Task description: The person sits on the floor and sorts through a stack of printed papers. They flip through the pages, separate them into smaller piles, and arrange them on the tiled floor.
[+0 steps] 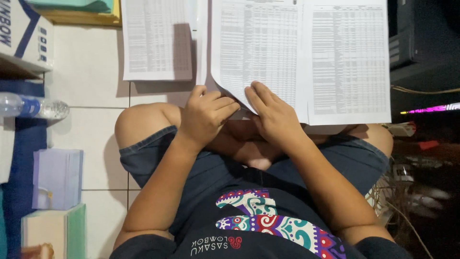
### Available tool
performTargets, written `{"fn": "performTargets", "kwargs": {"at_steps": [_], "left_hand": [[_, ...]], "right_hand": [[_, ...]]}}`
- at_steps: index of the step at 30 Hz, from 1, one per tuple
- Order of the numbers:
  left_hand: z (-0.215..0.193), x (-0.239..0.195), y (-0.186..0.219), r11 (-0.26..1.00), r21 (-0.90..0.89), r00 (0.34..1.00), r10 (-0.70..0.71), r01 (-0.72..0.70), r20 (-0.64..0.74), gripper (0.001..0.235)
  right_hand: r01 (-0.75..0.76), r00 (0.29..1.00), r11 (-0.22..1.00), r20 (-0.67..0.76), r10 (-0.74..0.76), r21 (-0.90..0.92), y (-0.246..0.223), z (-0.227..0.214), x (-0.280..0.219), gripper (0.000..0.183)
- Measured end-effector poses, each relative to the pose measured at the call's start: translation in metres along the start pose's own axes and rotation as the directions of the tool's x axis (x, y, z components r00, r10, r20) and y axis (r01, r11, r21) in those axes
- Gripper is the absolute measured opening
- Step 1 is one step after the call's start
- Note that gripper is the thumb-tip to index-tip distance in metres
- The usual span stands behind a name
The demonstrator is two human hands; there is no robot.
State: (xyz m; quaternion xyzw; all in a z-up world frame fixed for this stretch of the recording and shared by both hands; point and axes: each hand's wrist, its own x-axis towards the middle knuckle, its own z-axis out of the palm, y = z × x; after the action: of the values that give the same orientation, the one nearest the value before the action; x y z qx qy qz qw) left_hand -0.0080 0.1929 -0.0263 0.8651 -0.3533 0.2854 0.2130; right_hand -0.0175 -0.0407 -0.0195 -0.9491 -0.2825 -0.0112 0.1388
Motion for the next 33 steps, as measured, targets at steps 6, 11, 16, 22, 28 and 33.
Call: {"fn": "performTargets", "kwargs": {"at_steps": [6, 11, 16, 22, 28, 33], "left_hand": [[-0.001, 0.056, 0.048, 0.977, -0.131, 0.964, -0.192, 0.17, -0.183, 0.027], [0.076, 0.084, 0.105, 0.925, -0.362, 0.983, -0.157, 0.114, -0.091, 0.016], [0.145, 0.104, 0.136, 0.966, -0.245, 0.953, -0.004, 0.081, 0.302, 0.031], [0.174, 0.109, 0.139, 0.999, -0.022, 0.8, -0.022, 0.044, 0.6, 0.035], [0.146, 0.104, 0.134, 0.962, -0.248, 0.94, -0.026, 0.116, 0.34, 0.015], [0.135, 0.11, 0.132, 0.97, -0.242, 0.974, 0.066, -0.013, 0.215, 0.016]], "right_hand": [[-0.498, 0.835, 0.695, 0.072, 0.545, 0.518, 0.061, -0.01, -0.006, 0.05], [-0.451, 0.843, 0.891, -0.355, 0.405, -0.055, 0.165, -0.035, -0.081, 0.046], [-0.035, 0.389, 0.921, -0.844, 0.37, 0.387, 0.136, -0.113, -0.104, 0.028], [0.187, 0.923, 0.98, -0.33, -0.198, -0.066, 0.149, -0.117, -0.1, 0.037], [-0.062, 0.997, 0.984, 0.047, 0.055, 0.165, 0.168, -0.067, -0.128, 0.08], [0.031, 0.999, 0.999, 0.022, -0.032, 0.045, 0.16, -0.069, -0.126, 0.071]]}}
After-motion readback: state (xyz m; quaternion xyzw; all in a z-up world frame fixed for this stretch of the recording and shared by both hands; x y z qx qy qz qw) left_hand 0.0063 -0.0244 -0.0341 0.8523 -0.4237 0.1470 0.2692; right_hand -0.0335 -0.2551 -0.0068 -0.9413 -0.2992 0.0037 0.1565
